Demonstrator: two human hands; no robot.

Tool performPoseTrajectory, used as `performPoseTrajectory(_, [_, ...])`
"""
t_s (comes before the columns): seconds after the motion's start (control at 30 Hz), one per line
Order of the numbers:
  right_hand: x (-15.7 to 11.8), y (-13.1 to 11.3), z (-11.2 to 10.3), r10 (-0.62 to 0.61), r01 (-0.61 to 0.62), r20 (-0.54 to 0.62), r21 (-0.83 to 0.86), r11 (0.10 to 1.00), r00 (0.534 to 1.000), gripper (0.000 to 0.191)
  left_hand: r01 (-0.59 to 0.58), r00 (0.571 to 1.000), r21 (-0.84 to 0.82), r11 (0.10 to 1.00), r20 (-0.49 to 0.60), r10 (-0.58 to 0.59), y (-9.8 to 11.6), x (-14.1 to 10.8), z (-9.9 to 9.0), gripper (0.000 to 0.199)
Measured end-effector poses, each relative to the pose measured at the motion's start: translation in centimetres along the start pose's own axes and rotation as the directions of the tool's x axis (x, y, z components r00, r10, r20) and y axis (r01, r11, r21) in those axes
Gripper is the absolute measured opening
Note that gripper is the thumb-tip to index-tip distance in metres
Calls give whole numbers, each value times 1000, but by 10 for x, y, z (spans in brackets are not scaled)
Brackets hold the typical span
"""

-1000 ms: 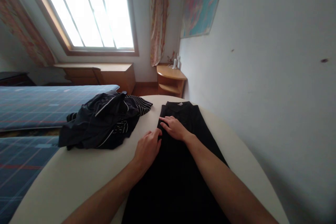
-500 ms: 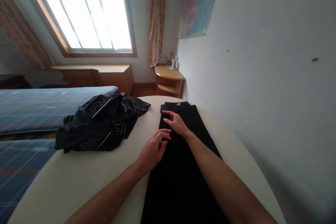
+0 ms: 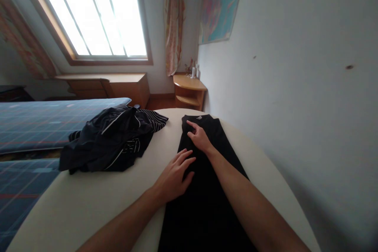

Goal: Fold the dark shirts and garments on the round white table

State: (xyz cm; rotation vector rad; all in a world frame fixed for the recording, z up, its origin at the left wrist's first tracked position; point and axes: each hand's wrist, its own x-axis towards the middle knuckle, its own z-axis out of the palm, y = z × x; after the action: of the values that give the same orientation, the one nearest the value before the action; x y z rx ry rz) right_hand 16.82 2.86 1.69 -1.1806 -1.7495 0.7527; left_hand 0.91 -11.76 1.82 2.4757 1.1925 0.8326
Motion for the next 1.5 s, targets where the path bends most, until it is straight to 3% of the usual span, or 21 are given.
performPoseTrajectory(0.13, [2, 5, -3, 38, -38, 17, -40, 998, 999, 62, -37, 998, -49, 998, 39, 39, 2, 0, -1, 44])
performPoseTrajectory(0.3, [2, 7, -3, -16, 20, 27, -122, 992, 999, 60, -56, 998, 13, 998, 1, 56, 4, 2, -4, 34])
performPoseTrajectory(0.43, [4, 6, -12, 67, -55, 50, -201, 978, 997, 51, -120, 983, 160, 980, 156, 95, 13, 4, -12, 25])
performPoseTrajectory(0.57, [4, 8, -25, 34, -6, 117, -229, 974, 993, 31, -16, 974, 335, 942, 219, -61, 29, 3, -17, 24])
performPoseTrajectory(0.8, [-1, 11, -29, -35, 93, 218, -263, 960, 975, 32, 237, 898, 488, 840, 220, -381, 49, 0, -13, 12])
performPoseTrajectory(0.9, [-1, 12, -28, -38, 101, 231, -266, 959, 972, 33, 262, 866, 519, 814, 246, -436, 51, 1, -17, 16])
performPoseTrajectory(1.03, [0, 14, -27, -86, 119, 192, -167, 979, 978, 35, 321, 873, 457, 829, 197, -446, 52, 5, -24, 13])
performPoseTrajectory(1.17, [3, 17, -30, -36, 38, 56, -36, 999, 998, 50, 351, 918, 220, 910, 111, -381, 49, 8, -20, 14])
performPoseTrajectory(1.3, [7, 24, -32, 46, -46, -20, -8, 999, 999, 53, 144, 979, -51, 988, 153, -135, 37, 6, -3, 23])
performPoseTrajectory(1.4, [10, 30, -30, 27, -27, 7, 9, 1000, 1000, 33, -41, 975, -79, 996, 214, 57, 29, 1, 7, 31])
performPoseTrajectory(1.5, [11, 34, -29, 6, -7, 59, 15, 1000, 998, 27, -64, 973, 1, 998, 221, 62, 26, -2, 8, 41])
